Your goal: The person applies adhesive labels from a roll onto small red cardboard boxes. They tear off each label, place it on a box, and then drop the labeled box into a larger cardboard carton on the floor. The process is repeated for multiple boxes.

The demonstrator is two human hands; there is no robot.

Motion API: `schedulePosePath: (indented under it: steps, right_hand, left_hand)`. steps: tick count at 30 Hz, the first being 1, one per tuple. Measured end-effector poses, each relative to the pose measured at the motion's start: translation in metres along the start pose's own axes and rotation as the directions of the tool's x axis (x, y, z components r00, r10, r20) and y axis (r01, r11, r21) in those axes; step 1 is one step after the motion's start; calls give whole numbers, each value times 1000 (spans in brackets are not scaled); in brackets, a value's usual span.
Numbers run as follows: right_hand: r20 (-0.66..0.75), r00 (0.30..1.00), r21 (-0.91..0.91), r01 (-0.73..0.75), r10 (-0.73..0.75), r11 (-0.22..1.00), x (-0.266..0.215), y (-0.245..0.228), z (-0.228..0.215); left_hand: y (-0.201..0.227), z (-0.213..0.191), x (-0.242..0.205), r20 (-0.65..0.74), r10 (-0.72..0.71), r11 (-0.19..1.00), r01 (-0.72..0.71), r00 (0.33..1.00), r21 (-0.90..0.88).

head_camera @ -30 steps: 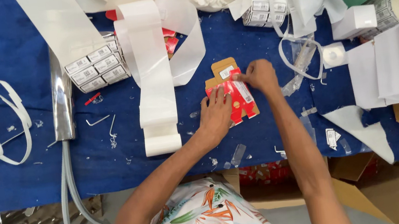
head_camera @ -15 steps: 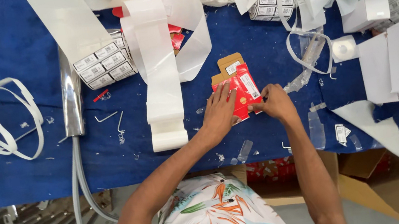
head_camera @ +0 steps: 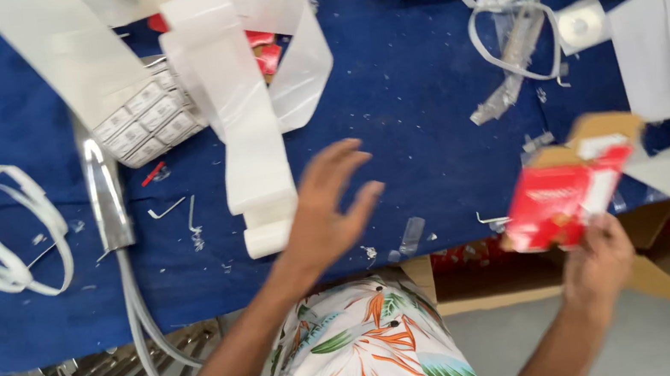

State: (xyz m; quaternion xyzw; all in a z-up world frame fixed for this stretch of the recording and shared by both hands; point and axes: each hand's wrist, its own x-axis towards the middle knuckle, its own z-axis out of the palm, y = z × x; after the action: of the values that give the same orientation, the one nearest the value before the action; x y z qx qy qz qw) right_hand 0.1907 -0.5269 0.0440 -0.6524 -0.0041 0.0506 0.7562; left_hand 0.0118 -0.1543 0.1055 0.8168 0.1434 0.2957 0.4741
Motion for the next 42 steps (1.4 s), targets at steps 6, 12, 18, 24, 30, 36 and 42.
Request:
schedulePosePath:
  steps: [6, 12, 18, 24, 30, 36, 42]
  right_hand:
    - [-318, 948, -96, -12, -20, 995, -32, 38, -148]
    - [-512, 789, -75, -434, 338, 898, -33, 128, -231]
    - [-648, 623, -401, -768, 438, 500, -64, 167, -221]
    - [-443, 893, -421, -289, 84, 860, -55, 96, -151]
    - [-73, 990, -475, 74, -123, 877, 5, -9, -10]
    - [458, 883, -596, 216, 106, 774, 40, -22, 152]
    - [862, 472, -451, 547, 184, 706, 10, -11, 251]
  left_hand:
    - [-10, -64, 17, -246, -23, 971, 81, 969, 225]
    - [-13, -59, 7, -157, -27, 988, 50, 987, 145]
    - [-15, -63, 15, -172, -22, 980, 55, 985, 192]
    - [-28, -82, 28, -312, -105, 974, 162, 944, 161]
    - [-28, -101, 18, -449, -100, 965, 196, 888, 172]
    - [-4, -98, -22, -562, -175, 953, 283, 809, 111]
    - [31, -89, -77, -685, -278, 902, 429, 673, 55]
